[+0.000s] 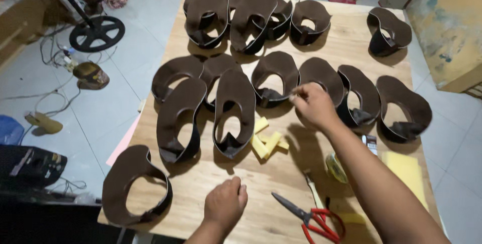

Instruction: The person applies adhesive to the inner edges of a brown shoe upper using a brush, then inserts a small yellow foam piece into the opening. They press the edges together to bond the foam and upper, then trim excess foam with scissors. The process is repeated for another shoe upper.

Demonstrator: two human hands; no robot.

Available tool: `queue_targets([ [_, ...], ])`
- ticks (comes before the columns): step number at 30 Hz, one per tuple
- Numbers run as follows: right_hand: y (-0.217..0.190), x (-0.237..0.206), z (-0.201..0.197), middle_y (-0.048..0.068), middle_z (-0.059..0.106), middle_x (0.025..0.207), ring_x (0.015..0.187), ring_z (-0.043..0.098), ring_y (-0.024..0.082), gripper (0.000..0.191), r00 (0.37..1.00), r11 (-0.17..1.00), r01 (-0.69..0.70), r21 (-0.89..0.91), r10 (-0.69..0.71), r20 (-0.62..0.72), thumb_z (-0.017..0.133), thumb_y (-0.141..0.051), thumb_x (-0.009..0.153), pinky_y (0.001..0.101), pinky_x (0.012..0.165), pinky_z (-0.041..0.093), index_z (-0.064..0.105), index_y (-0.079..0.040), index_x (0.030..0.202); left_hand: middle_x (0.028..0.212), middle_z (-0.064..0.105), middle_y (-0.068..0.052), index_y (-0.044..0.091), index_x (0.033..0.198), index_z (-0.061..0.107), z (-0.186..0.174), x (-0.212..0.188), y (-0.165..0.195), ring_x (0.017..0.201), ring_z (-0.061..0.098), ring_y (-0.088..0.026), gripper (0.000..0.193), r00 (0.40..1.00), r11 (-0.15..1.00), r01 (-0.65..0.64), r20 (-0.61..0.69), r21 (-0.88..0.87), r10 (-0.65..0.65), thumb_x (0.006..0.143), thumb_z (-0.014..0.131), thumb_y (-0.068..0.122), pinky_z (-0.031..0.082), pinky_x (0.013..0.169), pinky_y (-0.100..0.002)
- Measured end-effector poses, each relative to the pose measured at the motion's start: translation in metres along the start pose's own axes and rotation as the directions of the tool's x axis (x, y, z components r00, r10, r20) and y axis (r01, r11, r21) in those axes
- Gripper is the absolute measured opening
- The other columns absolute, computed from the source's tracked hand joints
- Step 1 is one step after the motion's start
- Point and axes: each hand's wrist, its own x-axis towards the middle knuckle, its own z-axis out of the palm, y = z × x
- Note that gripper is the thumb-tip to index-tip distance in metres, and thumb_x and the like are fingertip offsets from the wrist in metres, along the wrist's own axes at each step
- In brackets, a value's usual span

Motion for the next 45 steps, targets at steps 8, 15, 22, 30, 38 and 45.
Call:
queue_targets([
  [8, 0.045, 0.116, 0.009, 0.011, 0.051, 0.146, 0.128, 0.054, 0.035, 0.048, 0.996, 0.924, -0.05, -0.378, 0.021, -0.082, 0.078, -0.025, 0.08, 0.0472, 0.102, 0.046, 0.069, -0.011, 0.125, 0.08, 0.065, -0.009, 0.016, 0.09, 0.06, 0.028, 0.018, -0.018, 0.07, 0.067, -0.033, 0.022, 0.999, 0.999, 0.04, -0.008, -0.017, -0.04, 0.083, 0.072, 0.033, 0.053, 0.06, -0.05],
  [15, 0.034, 0.184, 0.004, 0.002, 0.026, 0.168, 0.134, 0.049, 0.036, 0.064, 0.968, 0.853, -0.215, -0.475, 0.251, 0.013, 0.081, -0.029, 0.077, 0.0481, 0.108, 0.044, 0.063, -0.021, 0.138, 0.071, 0.062, -0.013, 0.013, 0.087, 0.059, 0.069, 0.024, -0.065, 0.066, 0.069, -0.033, 0.026, 0.976, 0.988, 0.079, 0.212, -0.129, -0.051, 0.09, 0.069, 0.037, 0.053, 0.061, -0.052],
  [22, 0.039, 0.219, 0.015, 0.007, 0.032, 0.161, 0.135, 0.046, 0.035, 0.068, 0.982, 0.892, -0.087, -0.444, 0.152, 0.113, 0.087, -0.031, 0.073, 0.045, 0.108, 0.042, 0.064, -0.015, 0.135, 0.077, 0.063, -0.019, 0.011, 0.094, 0.059, 0.095, 0.041, -0.09, 0.067, 0.067, -0.039, 0.037, 0.962, 0.989, -0.013, 0.267, -0.145, 0.052, 0.095, 0.071, 0.046, 0.053, 0.061, -0.056],
  [30, 0.015, 0.14, 0.002, 0.016, 0.052, 0.142, 0.127, 0.057, 0.034, 0.051, 0.972, 0.984, 0.151, -0.096, -0.165, -0.166, 0.08, -0.025, 0.086, 0.0405, 0.105, 0.048, 0.065, -0.001, 0.128, 0.081, 0.063, -0.012, 0.016, 0.097, 0.062, 0.056, 0.025, -0.058, 0.07, 0.068, -0.033, 0.027, 0.979, 0.992, 0.075, 0.195, -0.097, -0.055, 0.086, 0.072, 0.039, 0.054, 0.061, -0.053],
  [38, -0.088, -0.123, -0.034, 0.017, 0.055, 0.135, 0.128, 0.055, 0.033, 0.053, 0.968, 0.976, 0.216, 0.011, -0.213, -0.131, 0.082, -0.024, 0.078, 0.0426, 0.105, 0.048, 0.065, -0.004, 0.124, 0.078, 0.067, -0.011, 0.012, 0.087, 0.062, -0.004, 0.004, -0.013, 0.076, 0.066, -0.036, 0.027, 0.998, 0.986, 0.05, 0.047, -0.162, -0.042, 0.086, 0.07, 0.038, 0.051, 0.067, -0.051],
  [45, -0.113, -0.281, -0.021, 0.013, 0.061, 0.127, 0.118, 0.063, 0.034, 0.041, 0.874, 0.883, 0.469, 0.016, -0.466, 0.138, 0.079, -0.012, 0.084, 0.0405, 0.096, 0.054, 0.066, -0.002, 0.122, 0.101, 0.069, -0.009, 0.02, 0.128, 0.051, -0.016, -0.031, -0.001, 0.081, 0.072, -0.026, 0.047, 0.865, 0.417, 0.485, 0.493, -0.769, -0.097, 0.092, 0.061, 0.047, 0.058, 0.069, -0.036],
])
